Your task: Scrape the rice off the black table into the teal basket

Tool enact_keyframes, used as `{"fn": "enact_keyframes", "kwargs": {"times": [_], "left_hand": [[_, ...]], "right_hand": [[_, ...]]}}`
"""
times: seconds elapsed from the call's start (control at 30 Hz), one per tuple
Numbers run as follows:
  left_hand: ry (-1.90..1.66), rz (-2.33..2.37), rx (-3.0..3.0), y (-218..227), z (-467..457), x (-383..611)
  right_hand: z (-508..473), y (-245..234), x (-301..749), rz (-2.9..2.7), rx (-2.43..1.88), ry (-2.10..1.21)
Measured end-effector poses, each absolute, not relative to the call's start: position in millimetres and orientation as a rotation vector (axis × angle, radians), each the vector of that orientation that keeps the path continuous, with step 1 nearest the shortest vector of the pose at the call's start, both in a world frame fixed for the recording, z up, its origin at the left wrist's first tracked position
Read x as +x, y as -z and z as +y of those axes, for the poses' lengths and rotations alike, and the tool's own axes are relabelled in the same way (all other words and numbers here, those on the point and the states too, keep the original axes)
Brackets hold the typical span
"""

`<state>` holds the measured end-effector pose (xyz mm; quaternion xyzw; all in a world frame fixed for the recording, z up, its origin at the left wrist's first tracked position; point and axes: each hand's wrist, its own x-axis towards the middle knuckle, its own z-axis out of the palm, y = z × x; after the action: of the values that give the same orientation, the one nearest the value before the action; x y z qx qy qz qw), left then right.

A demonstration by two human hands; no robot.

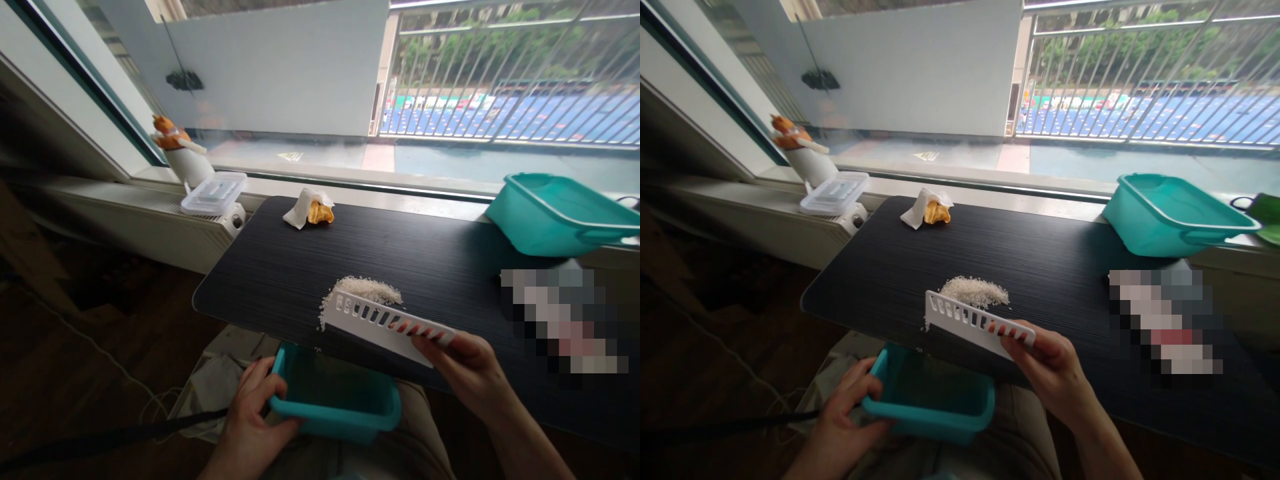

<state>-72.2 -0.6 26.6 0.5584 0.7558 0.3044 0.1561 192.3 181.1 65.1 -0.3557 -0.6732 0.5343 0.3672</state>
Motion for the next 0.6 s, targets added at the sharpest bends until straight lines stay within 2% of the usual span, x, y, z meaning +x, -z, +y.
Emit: {"fn": "enact_keyframes", "kwargs": {"times": [0.6], "left_hand": [[-0.842,2.134,1.652,-26,-1,-75]], "right_hand": [[178,-68,180,-1.875,-0.78,-1.503]]}}
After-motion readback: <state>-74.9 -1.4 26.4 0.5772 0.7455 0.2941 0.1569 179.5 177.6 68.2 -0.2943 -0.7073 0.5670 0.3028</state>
